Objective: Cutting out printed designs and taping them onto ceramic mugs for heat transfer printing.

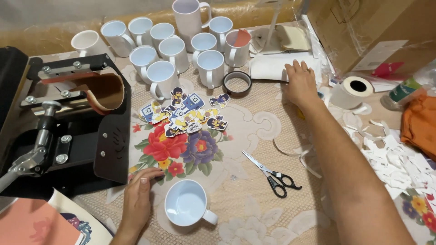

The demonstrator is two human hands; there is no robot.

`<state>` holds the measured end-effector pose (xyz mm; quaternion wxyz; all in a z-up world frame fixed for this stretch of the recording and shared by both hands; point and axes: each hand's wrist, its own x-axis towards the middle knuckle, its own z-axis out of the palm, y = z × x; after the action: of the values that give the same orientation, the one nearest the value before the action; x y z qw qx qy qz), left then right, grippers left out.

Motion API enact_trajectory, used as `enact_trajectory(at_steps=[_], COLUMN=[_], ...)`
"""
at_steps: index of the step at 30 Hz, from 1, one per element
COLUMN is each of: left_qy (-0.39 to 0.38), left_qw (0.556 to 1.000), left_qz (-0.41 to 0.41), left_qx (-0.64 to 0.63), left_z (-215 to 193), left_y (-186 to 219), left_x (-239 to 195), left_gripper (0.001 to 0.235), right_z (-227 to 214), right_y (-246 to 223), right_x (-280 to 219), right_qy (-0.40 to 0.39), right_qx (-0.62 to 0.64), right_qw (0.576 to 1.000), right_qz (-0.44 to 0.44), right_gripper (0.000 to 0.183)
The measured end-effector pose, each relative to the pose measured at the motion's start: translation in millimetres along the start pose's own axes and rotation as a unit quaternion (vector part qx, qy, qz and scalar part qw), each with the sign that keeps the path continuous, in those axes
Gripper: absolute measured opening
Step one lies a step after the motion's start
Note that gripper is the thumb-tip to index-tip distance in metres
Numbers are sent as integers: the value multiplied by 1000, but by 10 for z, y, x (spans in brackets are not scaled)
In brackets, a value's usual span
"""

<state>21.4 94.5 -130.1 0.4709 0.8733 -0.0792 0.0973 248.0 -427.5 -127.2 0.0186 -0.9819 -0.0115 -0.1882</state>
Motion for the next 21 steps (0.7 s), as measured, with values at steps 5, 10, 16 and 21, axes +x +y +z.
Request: enact_trajectory(at_steps=[5,10,16,21], left_qy=[2,0,-4,5], left_qw=[1000,999,999,999], left_qz=[-10,-15,-15,1], left_qx=[-18,-39,-41,-45], left_z=[-17,-39,-27,-22], left_y=[33,53,36,41], left_x=[10,23,17,30], left_gripper=[66,65,68,67], right_z=[458,412,-318,-272], right_y=[-54,-22,-134,239], right_x=[425,497,353,483], right_qy=[18,-74,-205,65], right_qx=[-189,-190,-64,-37], right_qw=[982,976,977,995], right_qz=[-21,-71,-3,67], right_gripper=[45,33,27,22])
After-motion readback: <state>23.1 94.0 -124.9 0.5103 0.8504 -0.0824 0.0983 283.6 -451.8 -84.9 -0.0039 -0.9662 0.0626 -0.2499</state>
